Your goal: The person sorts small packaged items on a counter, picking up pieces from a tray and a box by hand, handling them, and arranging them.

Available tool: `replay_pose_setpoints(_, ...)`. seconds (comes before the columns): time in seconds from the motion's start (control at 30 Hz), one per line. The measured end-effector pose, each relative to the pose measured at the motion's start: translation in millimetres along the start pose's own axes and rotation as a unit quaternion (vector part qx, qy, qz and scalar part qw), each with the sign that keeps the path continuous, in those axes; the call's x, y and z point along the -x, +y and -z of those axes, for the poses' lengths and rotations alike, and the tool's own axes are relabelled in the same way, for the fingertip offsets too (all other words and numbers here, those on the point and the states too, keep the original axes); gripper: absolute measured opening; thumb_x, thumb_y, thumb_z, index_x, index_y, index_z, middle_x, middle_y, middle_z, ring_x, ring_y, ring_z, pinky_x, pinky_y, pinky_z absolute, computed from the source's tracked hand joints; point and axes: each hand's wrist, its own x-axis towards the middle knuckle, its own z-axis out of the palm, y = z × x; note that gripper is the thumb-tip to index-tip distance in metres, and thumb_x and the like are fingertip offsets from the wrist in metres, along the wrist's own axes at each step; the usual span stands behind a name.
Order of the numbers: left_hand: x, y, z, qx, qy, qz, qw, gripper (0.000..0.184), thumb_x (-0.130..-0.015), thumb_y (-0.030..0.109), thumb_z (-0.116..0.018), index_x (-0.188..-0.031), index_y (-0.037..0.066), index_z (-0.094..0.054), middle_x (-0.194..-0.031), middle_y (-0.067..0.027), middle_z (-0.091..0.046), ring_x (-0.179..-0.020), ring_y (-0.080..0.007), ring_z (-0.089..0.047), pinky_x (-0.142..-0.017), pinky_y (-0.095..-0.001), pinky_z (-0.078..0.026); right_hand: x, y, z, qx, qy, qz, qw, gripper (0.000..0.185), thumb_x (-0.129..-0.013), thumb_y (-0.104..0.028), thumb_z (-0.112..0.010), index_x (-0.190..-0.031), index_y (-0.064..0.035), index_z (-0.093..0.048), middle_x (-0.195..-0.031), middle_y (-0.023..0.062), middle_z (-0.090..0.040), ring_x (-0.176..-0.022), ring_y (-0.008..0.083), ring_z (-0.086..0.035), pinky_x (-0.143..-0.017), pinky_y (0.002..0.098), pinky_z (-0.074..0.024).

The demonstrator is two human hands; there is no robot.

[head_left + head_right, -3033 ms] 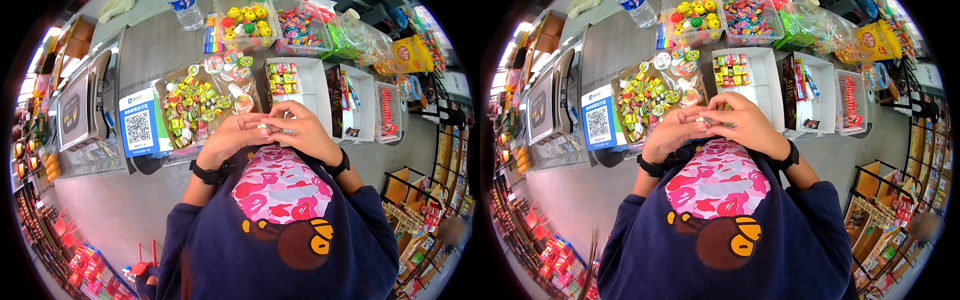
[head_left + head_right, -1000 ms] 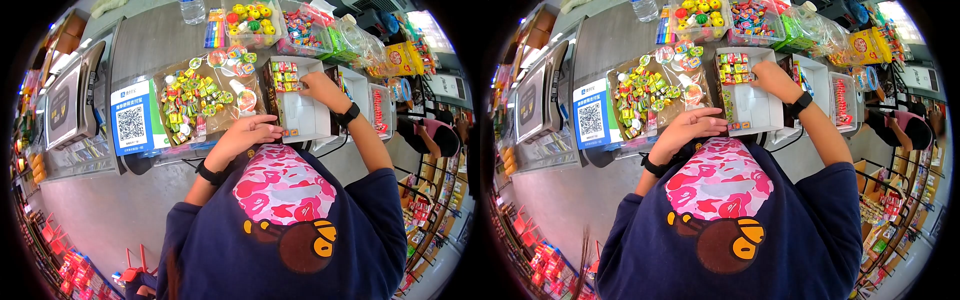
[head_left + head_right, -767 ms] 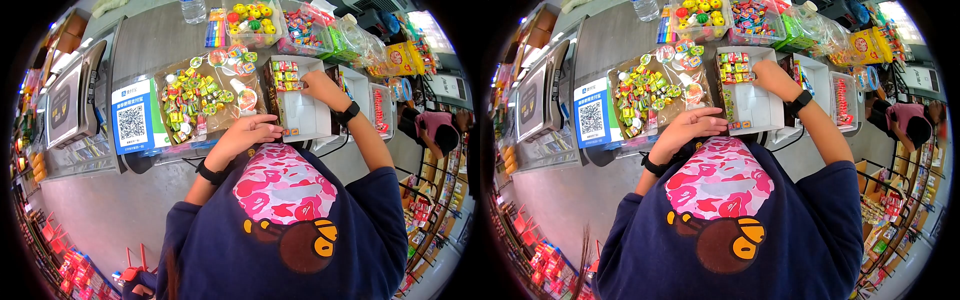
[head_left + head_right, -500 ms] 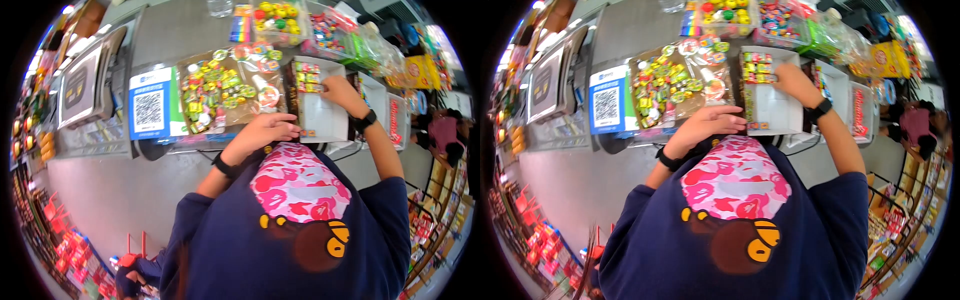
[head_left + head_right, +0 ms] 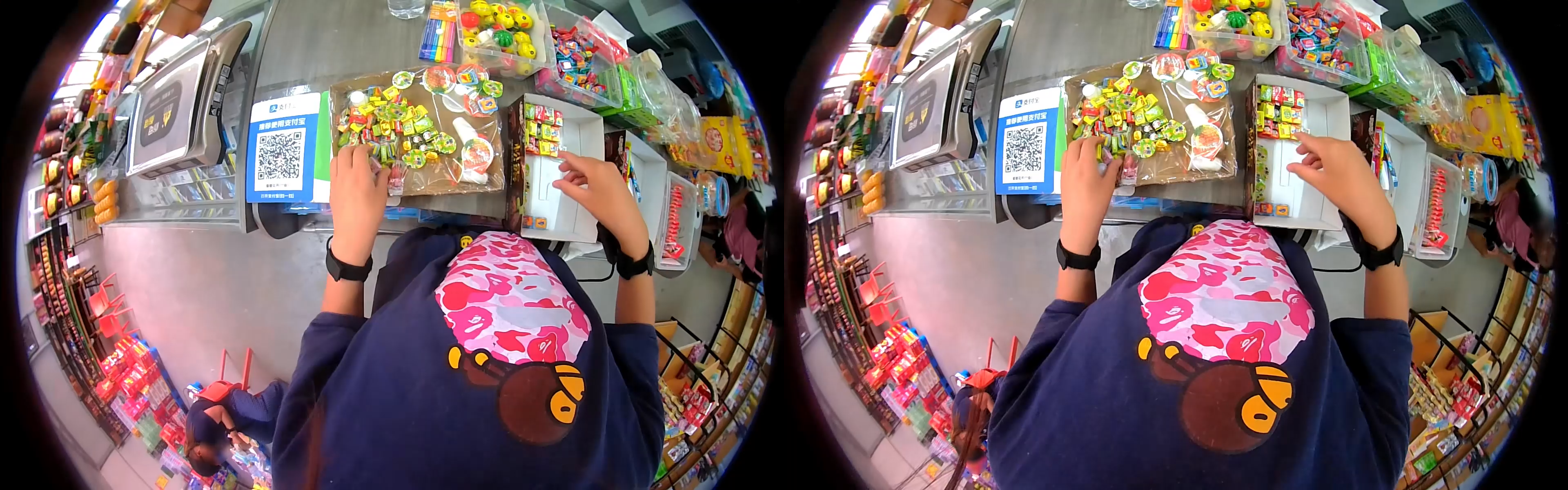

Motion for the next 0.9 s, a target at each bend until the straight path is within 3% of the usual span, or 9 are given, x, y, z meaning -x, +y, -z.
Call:
replay_pose_setpoints(0.27, -8, 5, -4, -0.040, 0.002, 0.002, 0.999, 0.024, -0.077, 0.005, -0.067, -0.100, -0.002, -0.060, -0.099, -0.0163, -0.060, -0.093, -0.0356, -0.058, -0.080, -0.0432, -0.048, 5, -19, -8, -0.036, -0.014, 0.053, 0.998, 0.040, -0.085, -0.019, -0.069, -0.118, 0.0013, -0.059, -0.094, 0.0208, -0.067, -0.080, 0.0305, -0.067, -0.072, 0.0361, -0.0526)
replay_pose_setpoints(0.33, -10, 0, 1, 0.044, -0.032, 0.072, 0.996, 0.020, -0.080, 0.004, -0.066, -0.099, -0.002, -0.064, -0.093, -0.0162, -0.063, -0.084, -0.0322, -0.063, -0.075, -0.0395, -0.052, 4, -18, -10, -0.046, -0.013, 0.060, 0.997, 0.040, -0.085, -0.019, -0.068, -0.119, 0.0009, -0.059, -0.094, 0.0212, -0.067, -0.081, 0.0313, -0.067, -0.073, 0.0365, -0.0524)
replay_pose_setpoints(0.37, -10, -3, 2, 0.042, -0.031, 0.071, 0.996, 0.020, -0.080, 0.004, -0.066, -0.099, -0.002, -0.064, -0.093, -0.0162, -0.063, -0.084, -0.0322, -0.063, -0.075, -0.0395, -0.052, 4, -18, -11, -0.042, -0.010, 0.067, 0.997, 0.039, -0.085, -0.018, -0.067, -0.119, 0.0004, -0.060, -0.094, 0.0212, -0.067, -0.081, 0.0324, -0.067, -0.073, 0.0368, -0.0521)
replay_pose_setpoints(0.43, -8, -7, 5, 0.179, -0.021, 0.106, 0.978, 0.019, -0.082, 0.004, -0.067, -0.100, -0.003, -0.065, -0.091, -0.0161, -0.066, -0.079, -0.0266, -0.067, -0.071, -0.0342, -0.054, 3, -19, -12, -0.041, -0.007, 0.076, 0.996, 0.039, -0.085, -0.017, -0.067, -0.120, 0.0000, -0.060, -0.094, 0.0212, -0.067, -0.082, 0.0335, -0.066, -0.073, 0.0371, -0.0518)
replay_pose_setpoints(0.53, -7, -6, 11, 0.223, 0.009, 0.119, 0.967, 0.021, -0.083, 0.004, -0.068, -0.103, -0.003, -0.064, -0.092, -0.0166, -0.067, -0.080, -0.0225, -0.068, -0.071, -0.0310, -0.055, 3, -21, -12, -0.047, -0.014, 0.080, 0.996, 0.038, -0.086, -0.016, -0.065, -0.120, -0.0002, -0.060, -0.094, 0.0211, -0.066, -0.083, 0.0352, -0.065, -0.074, 0.0378, -0.0507)
replay_pose_setpoints(0.67, -11, 6, 18, 0.232, 0.006, 0.127, 0.964, 0.020, -0.084, 0.003, -0.066, -0.103, -0.003, -0.064, -0.093, -0.0156, -0.066, -0.078, -0.0239, -0.067, -0.071, -0.0318, -0.054, 3, -21, -13, -0.036, -0.008, 0.105, 0.994, 0.036, -0.086, -0.016, -0.065, -0.117, 0.0012, -0.061, -0.094, 0.0211, -0.066, -0.084, 0.0367, -0.064, -0.075, 0.0391, -0.0498)
replay_pose_setpoints(0.83, -17, 1, 3, 0.118, -0.080, 0.014, 0.990, 0.032, -0.077, -0.004, -0.063, -0.109, -0.001, -0.064, -0.105, -0.0154, -0.061, -0.089, -0.0329, -0.062, -0.080, -0.0378, -0.050, 2, -18, -14, -0.021, -0.013, 0.125, 0.992, 0.034, -0.087, -0.018, -0.065, -0.115, 0.0020, -0.062, -0.095, 0.0208, -0.066, -0.086, 0.0375, -0.063, -0.077, 0.0403, -0.0497)
replay_pose_setpoints(0.9, -19, 4, 4, 0.109, -0.095, 0.006, 0.990, 0.035, -0.075, -0.004, -0.063, -0.110, -0.001, -0.064, -0.107, -0.0159, -0.060, -0.093, -0.0338, -0.060, -0.081, -0.0384, -0.049, 4, -17, -15, -0.017, -0.014, 0.129, 0.991, 0.036, -0.086, -0.015, -0.067, -0.118, 0.0001, -0.062, -0.099, 0.0184, -0.066, -0.085, 0.0319, -0.064, -0.074, 0.0359, -0.0501)
